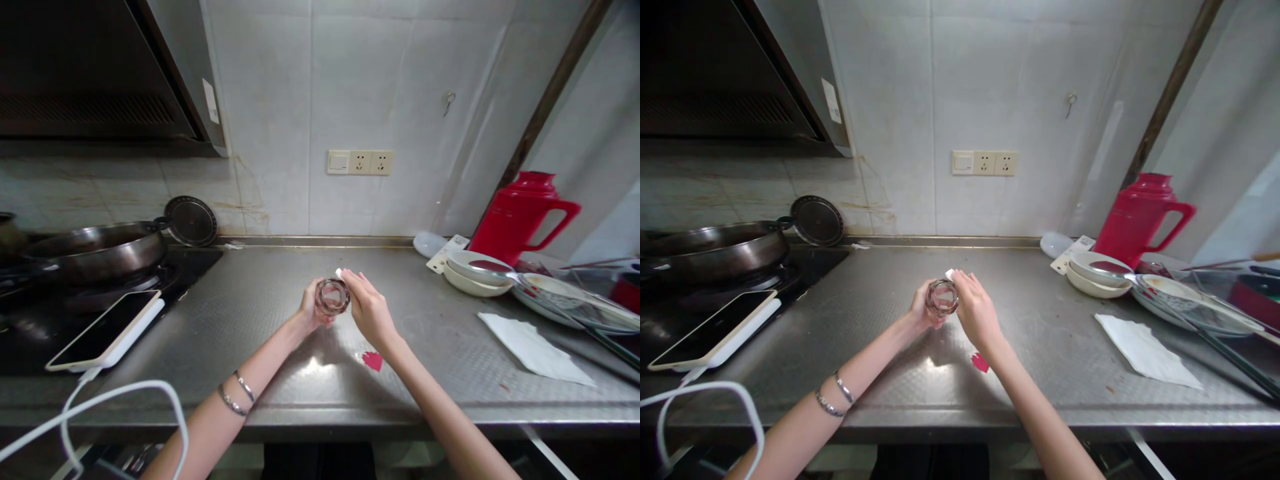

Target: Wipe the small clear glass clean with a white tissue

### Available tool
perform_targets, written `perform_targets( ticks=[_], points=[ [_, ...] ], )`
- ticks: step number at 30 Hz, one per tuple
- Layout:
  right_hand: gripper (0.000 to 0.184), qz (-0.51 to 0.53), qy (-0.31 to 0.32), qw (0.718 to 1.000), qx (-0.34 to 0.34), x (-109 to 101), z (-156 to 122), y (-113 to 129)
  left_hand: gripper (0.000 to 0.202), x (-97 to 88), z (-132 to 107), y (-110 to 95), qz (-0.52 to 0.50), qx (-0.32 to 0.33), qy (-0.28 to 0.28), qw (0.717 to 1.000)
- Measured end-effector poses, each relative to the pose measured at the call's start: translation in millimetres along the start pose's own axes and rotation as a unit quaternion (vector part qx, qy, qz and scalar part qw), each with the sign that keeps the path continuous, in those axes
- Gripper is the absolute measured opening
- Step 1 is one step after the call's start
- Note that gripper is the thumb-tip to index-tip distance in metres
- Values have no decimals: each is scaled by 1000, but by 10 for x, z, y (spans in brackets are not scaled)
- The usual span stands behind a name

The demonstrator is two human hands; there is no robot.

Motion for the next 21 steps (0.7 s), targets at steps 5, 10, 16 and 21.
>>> perform_targets(
  ticks=[5, 10, 16, 21],
  points=[
    [51, -13, 67, 997, -35, 166, 0, 77, 53, 17, 12, 30, 45, 23, -23, 998],
    [51, -8, 95, 993, -68, 205, -48, 230, 59, -19, 66, 77, 40, 30, -70, 996],
    [47, 13, 125, 986, -110, 151, -68, 336, 54, -91, 92, 107, -15, 21, -79, 997],
    [47, 11, 154, 974, -168, 3, -139, 285, 52, -85, 13, 109, -20, 13, -89, 996]
  ],
)
Point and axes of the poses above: each hand's wrist, its own z-axis towards the middle knuckle, its own x-axis out of the palm, y = z × x, the point moved 2 cm from there along z, towards the middle knuckle, and after that the axes turned 5 degrees about -y, right-handed, at the moved point
